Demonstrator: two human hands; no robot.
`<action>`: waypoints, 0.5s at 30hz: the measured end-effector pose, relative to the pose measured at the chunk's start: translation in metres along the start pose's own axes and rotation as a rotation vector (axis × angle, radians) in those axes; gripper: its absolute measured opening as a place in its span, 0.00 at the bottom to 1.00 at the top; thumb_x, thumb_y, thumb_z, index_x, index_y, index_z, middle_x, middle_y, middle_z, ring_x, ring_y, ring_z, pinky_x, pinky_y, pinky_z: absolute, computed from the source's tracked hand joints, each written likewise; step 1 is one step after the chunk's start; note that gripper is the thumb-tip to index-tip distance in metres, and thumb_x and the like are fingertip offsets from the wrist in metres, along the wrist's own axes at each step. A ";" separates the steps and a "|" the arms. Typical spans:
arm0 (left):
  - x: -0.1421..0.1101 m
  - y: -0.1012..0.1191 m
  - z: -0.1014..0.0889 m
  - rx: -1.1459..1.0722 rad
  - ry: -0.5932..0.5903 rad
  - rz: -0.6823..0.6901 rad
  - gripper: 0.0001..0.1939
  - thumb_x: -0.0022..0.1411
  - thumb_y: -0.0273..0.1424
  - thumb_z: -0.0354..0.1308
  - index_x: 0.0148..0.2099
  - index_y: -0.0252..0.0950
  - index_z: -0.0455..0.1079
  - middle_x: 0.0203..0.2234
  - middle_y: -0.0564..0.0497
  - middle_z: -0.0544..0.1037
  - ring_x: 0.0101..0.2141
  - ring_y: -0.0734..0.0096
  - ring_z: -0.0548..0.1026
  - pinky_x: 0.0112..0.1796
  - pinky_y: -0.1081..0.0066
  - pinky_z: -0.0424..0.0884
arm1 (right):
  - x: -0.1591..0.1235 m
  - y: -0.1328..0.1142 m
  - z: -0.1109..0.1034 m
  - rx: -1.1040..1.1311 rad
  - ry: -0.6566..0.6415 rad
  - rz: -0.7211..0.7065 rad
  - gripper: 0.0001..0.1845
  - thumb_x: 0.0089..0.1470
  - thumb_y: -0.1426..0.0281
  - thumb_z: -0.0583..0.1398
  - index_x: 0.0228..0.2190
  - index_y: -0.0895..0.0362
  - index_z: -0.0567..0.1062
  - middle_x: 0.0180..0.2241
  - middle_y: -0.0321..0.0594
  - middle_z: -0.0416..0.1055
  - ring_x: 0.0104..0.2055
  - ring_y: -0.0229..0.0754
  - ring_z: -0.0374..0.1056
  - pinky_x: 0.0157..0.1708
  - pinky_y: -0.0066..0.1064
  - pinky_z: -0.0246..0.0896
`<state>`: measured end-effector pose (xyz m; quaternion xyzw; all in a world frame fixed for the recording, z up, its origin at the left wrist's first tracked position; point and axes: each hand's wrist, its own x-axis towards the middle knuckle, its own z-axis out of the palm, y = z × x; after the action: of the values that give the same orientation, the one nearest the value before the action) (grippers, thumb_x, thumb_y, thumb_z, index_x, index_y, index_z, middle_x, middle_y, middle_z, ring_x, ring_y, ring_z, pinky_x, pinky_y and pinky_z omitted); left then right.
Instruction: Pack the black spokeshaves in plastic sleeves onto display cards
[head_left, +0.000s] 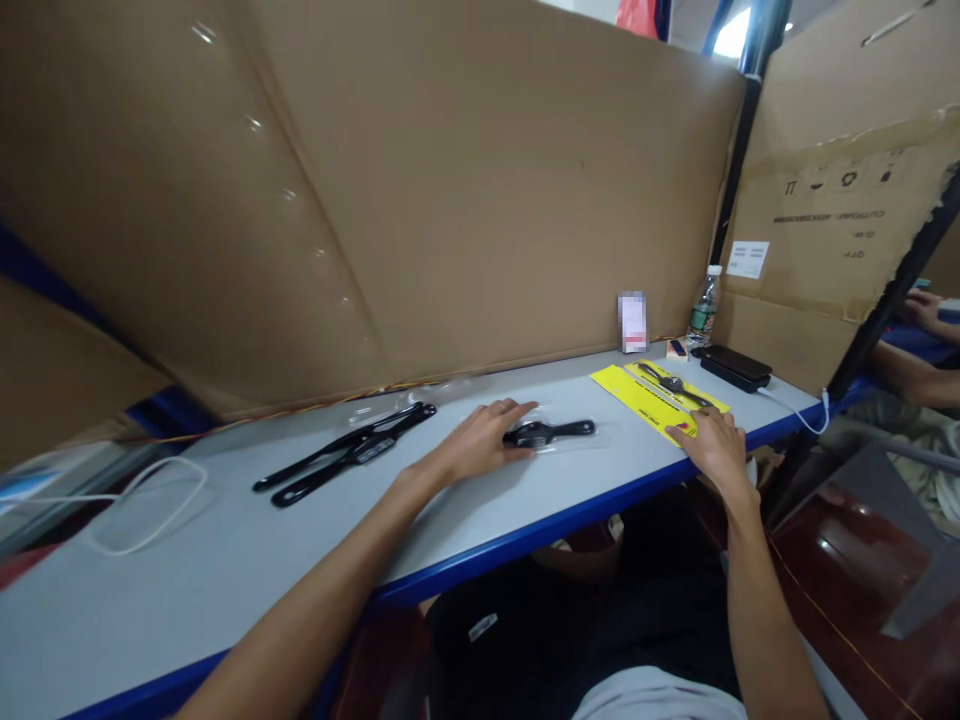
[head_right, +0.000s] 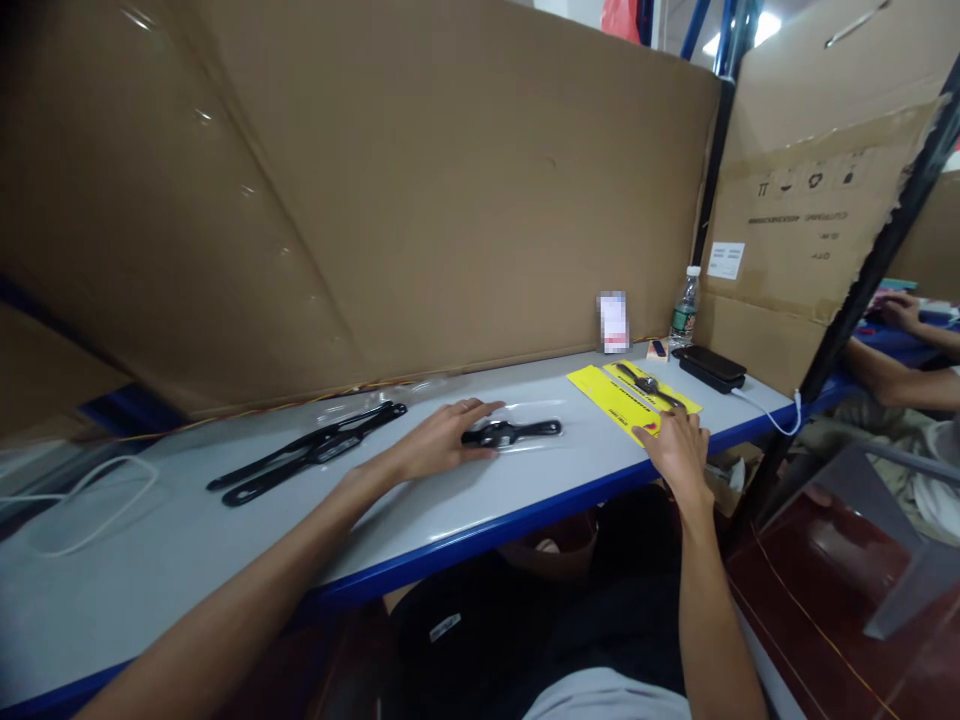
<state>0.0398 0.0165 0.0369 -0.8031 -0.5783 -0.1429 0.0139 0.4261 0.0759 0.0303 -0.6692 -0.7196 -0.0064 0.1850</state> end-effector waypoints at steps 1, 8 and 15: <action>0.002 0.010 0.003 -0.022 -0.001 0.027 0.40 0.65 0.49 0.62 0.74 0.42 0.60 0.61 0.38 0.72 0.58 0.45 0.73 0.60 0.50 0.66 | -0.002 0.001 0.001 -0.012 -0.014 0.003 0.26 0.65 0.52 0.59 0.53 0.57 0.80 0.57 0.56 0.72 0.59 0.63 0.65 0.54 0.52 0.62; 0.004 0.033 0.003 -0.031 -0.020 0.076 0.40 0.67 0.49 0.61 0.75 0.42 0.57 0.61 0.38 0.72 0.61 0.45 0.69 0.61 0.50 0.65 | 0.003 -0.005 -0.007 -0.001 -0.129 0.031 0.32 0.60 0.47 0.64 0.53 0.59 0.79 0.58 0.59 0.68 0.62 0.65 0.61 0.56 0.54 0.59; 0.003 0.026 0.002 -0.001 -0.041 0.070 0.41 0.67 0.52 0.60 0.75 0.43 0.57 0.61 0.39 0.72 0.61 0.44 0.69 0.60 0.49 0.64 | 0.015 -0.001 -0.004 0.060 -0.104 0.061 0.34 0.55 0.53 0.68 0.55 0.62 0.74 0.57 0.60 0.69 0.63 0.64 0.61 0.56 0.50 0.61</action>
<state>0.0651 0.0112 0.0396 -0.8257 -0.5498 -0.1261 0.0065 0.4257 0.0890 0.0380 -0.6846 -0.7073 0.0554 0.1673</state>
